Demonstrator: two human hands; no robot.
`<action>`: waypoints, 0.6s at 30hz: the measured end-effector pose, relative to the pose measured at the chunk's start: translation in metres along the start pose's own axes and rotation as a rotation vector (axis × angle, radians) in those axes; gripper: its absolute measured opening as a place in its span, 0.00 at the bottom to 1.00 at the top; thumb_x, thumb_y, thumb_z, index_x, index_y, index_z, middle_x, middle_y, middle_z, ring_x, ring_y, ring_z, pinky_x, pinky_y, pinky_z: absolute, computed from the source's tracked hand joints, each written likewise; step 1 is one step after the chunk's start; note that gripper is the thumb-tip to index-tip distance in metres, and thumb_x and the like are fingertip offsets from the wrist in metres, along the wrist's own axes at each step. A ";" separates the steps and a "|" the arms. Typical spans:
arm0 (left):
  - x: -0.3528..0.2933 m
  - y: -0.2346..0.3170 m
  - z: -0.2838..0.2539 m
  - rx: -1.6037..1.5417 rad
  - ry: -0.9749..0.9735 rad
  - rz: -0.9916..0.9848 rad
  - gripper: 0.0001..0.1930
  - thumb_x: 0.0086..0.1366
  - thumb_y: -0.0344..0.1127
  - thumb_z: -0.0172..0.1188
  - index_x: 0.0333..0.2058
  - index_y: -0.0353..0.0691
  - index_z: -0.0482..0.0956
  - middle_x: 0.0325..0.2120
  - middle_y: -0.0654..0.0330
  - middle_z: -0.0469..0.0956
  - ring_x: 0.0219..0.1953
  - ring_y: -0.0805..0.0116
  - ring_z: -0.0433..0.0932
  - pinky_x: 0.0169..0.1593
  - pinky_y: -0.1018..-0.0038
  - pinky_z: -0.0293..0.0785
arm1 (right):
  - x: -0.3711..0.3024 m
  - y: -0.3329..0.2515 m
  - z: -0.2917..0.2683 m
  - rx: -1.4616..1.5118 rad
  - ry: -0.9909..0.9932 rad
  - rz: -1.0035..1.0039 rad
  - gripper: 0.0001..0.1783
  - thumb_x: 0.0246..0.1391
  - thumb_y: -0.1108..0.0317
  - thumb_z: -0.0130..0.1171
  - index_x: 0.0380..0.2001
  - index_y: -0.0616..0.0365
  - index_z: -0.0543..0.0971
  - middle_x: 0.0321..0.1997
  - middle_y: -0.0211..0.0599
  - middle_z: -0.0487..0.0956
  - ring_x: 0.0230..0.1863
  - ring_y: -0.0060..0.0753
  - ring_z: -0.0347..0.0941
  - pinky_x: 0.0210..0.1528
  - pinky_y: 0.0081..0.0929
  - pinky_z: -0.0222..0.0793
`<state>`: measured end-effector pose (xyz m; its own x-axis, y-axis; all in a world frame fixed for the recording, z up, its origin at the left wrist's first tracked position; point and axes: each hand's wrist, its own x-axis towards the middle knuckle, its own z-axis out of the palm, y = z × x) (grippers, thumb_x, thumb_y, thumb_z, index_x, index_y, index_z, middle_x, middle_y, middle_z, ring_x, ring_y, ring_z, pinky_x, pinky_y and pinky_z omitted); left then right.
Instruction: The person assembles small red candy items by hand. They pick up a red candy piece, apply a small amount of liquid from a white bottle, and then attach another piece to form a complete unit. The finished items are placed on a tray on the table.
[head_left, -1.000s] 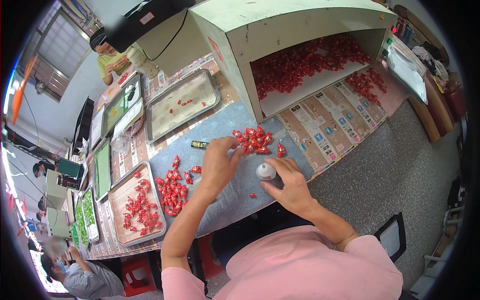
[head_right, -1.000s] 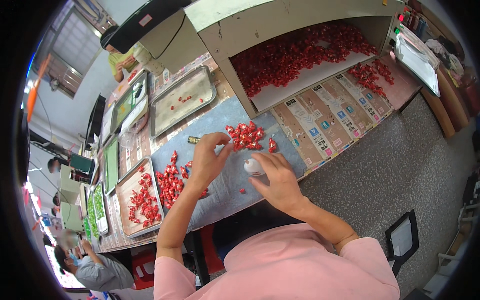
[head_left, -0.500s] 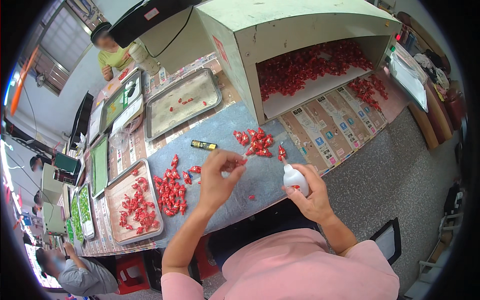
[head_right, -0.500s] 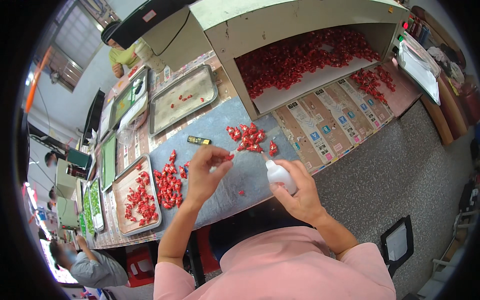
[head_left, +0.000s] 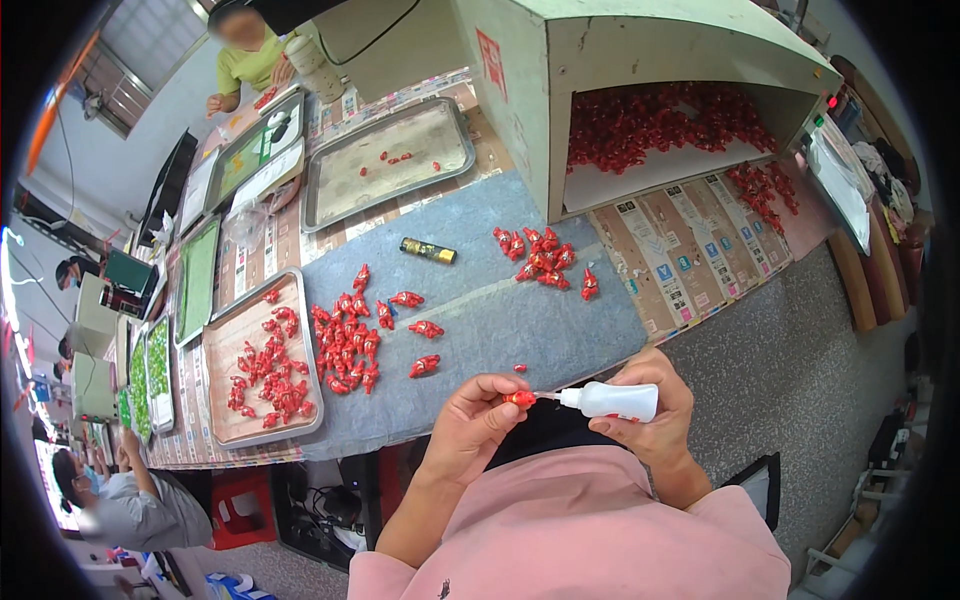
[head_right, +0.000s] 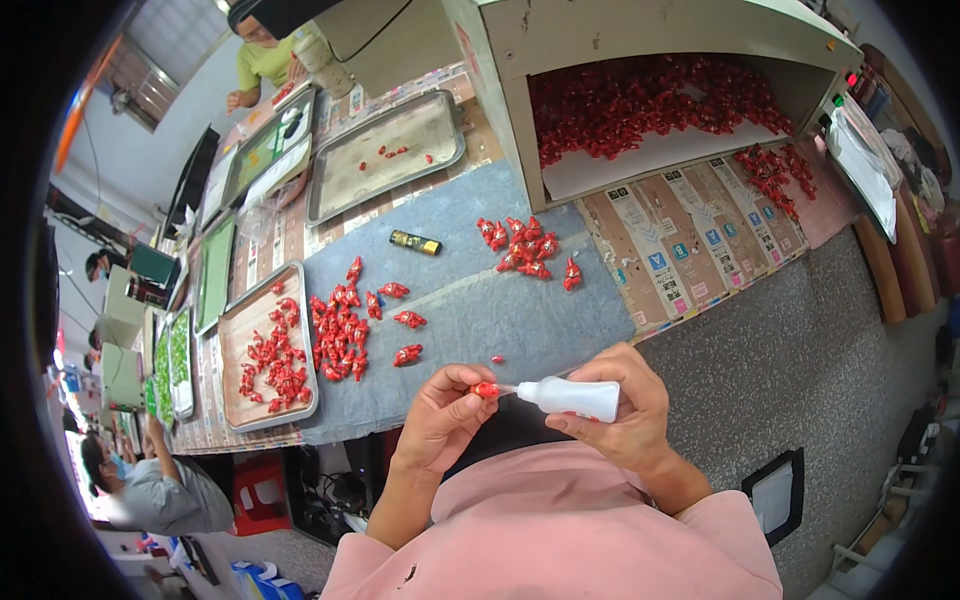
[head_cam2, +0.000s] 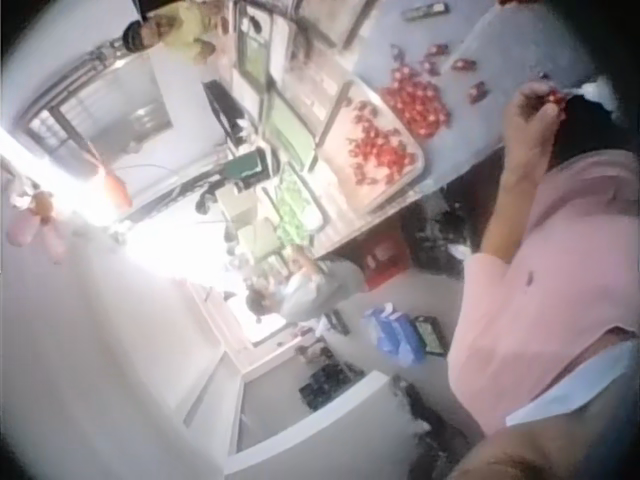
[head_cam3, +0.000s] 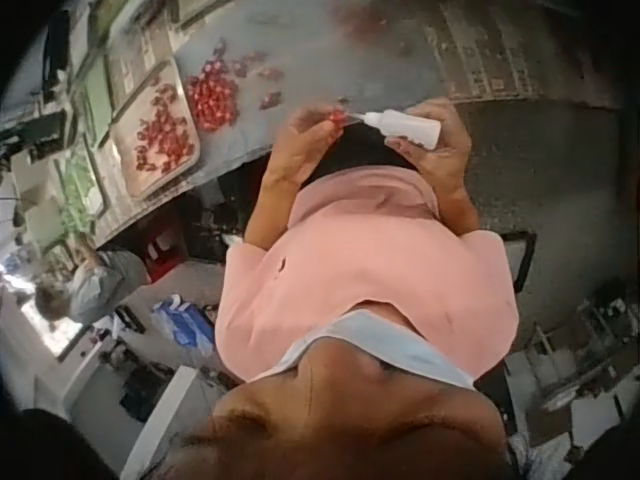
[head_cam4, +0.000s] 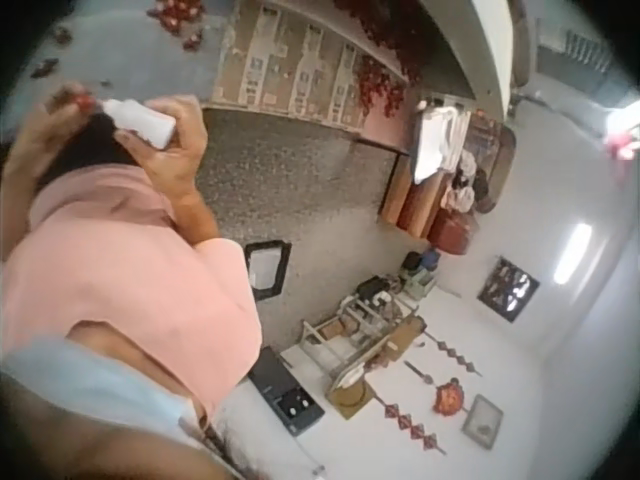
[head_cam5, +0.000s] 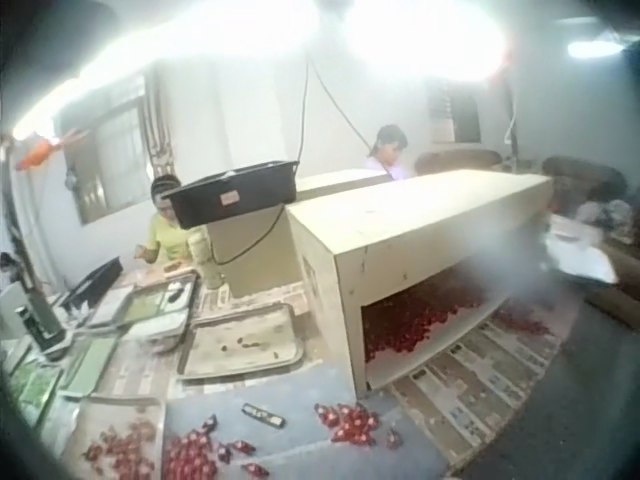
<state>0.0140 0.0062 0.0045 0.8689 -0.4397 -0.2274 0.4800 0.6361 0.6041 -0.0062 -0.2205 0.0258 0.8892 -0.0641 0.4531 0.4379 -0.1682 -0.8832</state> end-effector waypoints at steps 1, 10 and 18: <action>-0.001 -0.001 -0.001 0.002 0.019 -0.002 0.10 0.60 0.23 0.61 0.41 0.38 0.76 0.43 0.58 0.76 0.43 0.72 0.77 0.47 0.76 0.75 | -0.001 -0.002 0.001 -0.021 0.006 -0.013 0.22 0.34 0.67 0.79 0.33 0.58 0.78 0.31 0.32 0.75 0.30 0.24 0.69 0.31 0.21 0.64; -0.001 -0.006 -0.004 0.031 0.045 0.003 0.10 0.59 0.24 0.64 0.39 0.39 0.76 0.40 0.58 0.76 0.40 0.69 0.77 0.45 0.74 0.74 | -0.001 -0.006 0.000 -0.117 0.008 -0.090 0.23 0.37 0.60 0.77 0.33 0.60 0.79 0.24 0.31 0.74 0.23 0.24 0.66 0.26 0.22 0.60; -0.002 -0.003 0.002 0.073 0.081 0.030 0.09 0.58 0.22 0.62 0.38 0.36 0.76 0.40 0.56 0.76 0.40 0.66 0.80 0.46 0.70 0.79 | -0.003 -0.007 -0.002 -0.129 0.025 -0.073 0.23 0.37 0.59 0.77 0.33 0.60 0.79 0.24 0.32 0.74 0.23 0.24 0.66 0.25 0.22 0.61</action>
<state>0.0105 0.0036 0.0047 0.8912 -0.3663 -0.2677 0.4460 0.5990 0.6650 -0.0124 -0.2213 0.0306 0.8512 -0.0711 0.5200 0.4793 -0.2984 -0.8254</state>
